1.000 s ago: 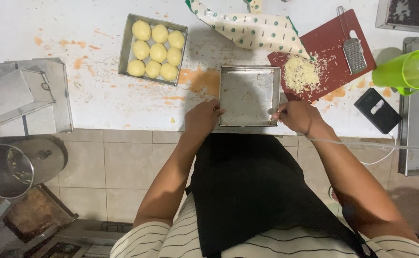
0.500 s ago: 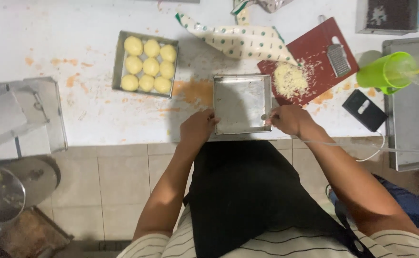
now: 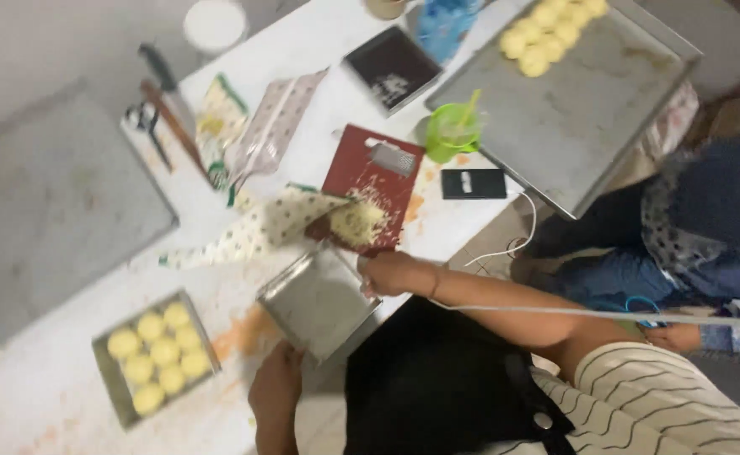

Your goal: The person prepares a metal tray, then takes dough balls, flattens them, fills them with cream from a piping bag, and seals them into balls. The finished items are placed into a metal tray.

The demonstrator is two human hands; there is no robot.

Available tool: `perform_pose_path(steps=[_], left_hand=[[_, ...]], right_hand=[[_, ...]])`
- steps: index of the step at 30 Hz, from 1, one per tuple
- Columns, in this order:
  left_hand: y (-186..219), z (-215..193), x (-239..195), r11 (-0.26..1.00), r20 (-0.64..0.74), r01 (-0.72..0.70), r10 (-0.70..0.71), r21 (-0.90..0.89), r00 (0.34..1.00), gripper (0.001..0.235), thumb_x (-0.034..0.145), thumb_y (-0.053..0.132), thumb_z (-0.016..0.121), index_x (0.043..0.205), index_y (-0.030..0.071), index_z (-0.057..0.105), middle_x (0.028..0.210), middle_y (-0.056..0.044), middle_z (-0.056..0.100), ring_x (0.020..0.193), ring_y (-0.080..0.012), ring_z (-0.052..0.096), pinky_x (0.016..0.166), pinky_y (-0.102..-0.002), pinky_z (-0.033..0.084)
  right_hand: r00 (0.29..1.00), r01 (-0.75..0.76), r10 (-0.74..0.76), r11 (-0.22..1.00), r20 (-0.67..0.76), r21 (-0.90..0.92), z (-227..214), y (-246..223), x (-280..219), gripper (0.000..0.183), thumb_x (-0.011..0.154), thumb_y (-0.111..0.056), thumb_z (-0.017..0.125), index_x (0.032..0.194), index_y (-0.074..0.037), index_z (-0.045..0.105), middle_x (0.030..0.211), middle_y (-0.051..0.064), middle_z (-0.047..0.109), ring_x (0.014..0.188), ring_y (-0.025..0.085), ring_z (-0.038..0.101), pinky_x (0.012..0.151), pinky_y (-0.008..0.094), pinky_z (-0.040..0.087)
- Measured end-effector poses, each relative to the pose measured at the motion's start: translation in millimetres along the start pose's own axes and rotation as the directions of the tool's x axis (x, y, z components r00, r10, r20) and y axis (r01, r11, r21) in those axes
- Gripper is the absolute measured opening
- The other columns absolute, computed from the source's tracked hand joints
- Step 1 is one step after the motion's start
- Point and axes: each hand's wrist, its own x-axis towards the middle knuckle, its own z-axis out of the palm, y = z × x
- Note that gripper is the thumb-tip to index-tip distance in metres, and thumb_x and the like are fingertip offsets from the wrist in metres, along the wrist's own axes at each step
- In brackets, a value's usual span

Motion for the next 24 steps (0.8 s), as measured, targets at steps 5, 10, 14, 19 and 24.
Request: perform_pose_path(steps=[5,10,14,19,24], left_hand=[[-23,23,40,0.982,0.019,-0.008,0.004,0.188,1.0,0.035,0.1,0.049,0.044,0.103,0.018,0.061,0.111,-0.009,0.074,0.11,-0.0331,0.069,0.085,-0.048,0.05],[-38,41,86,0.97,0.055,0.005,-0.019,0.243,0.998,0.027,0.102,0.041,0.051,0.111,0.021,0.066,0.111,-0.005,0.076,0.107,-0.0264,0.071,0.087,-0.036,0.051],[-59,66,112,0.96,-0.033,0.076,-0.07,0.269,0.997,0.031,0.103,0.048,0.052,0.099,0.021,0.068,0.1,0.004,0.081,0.09,-0.0156,0.075,0.078,-0.028,0.051],[-65,66,112,0.979,-0.068,-0.004,0.018,0.205,0.998,0.023,0.101,0.038,0.053,0.103,0.021,0.067,0.098,-0.001,0.074,0.088,-0.0215,0.069,0.079,-0.033,0.05],[7,7,18,0.991,0.039,0.078,-0.083,0.107,0.996,0.056,0.098,0.055,0.029,0.141,0.029,0.056,0.149,-0.004,0.055,0.14,-0.0307,0.053,0.112,-0.051,0.044]], right_hand=[[0.998,0.005,-0.014,0.991,-0.065,-0.131,13,8,14,0.038,0.085,-0.043,0.07,0.113,-0.017,0.068,0.109,0.006,0.073,0.1,0.032,0.069,0.071,0.044,0.056],[0.996,-0.04,0.052,0.987,0.077,-0.158,-5,-11,0,0.053,0.099,-0.046,0.064,0.133,-0.005,0.062,0.127,0.012,0.069,0.113,0.033,0.067,0.078,0.045,0.059],[0.993,-0.005,0.012,0.998,0.12,-0.055,-18,-14,-15,0.033,0.102,-0.035,0.064,0.114,-0.005,0.067,0.103,0.008,0.074,0.092,0.027,0.072,0.06,0.037,0.054],[0.989,-0.018,0.022,0.999,0.149,-0.026,-15,-13,-15,0.027,0.103,-0.02,0.059,0.126,-0.006,0.06,0.115,0.0,0.073,0.094,0.023,0.07,0.056,0.034,0.05],[0.982,0.19,-0.19,0.964,0.021,-0.188,72,50,72,0.039,0.089,-0.046,0.069,0.111,-0.014,0.072,0.113,0.008,0.074,0.107,0.03,0.071,0.077,0.043,0.058]])
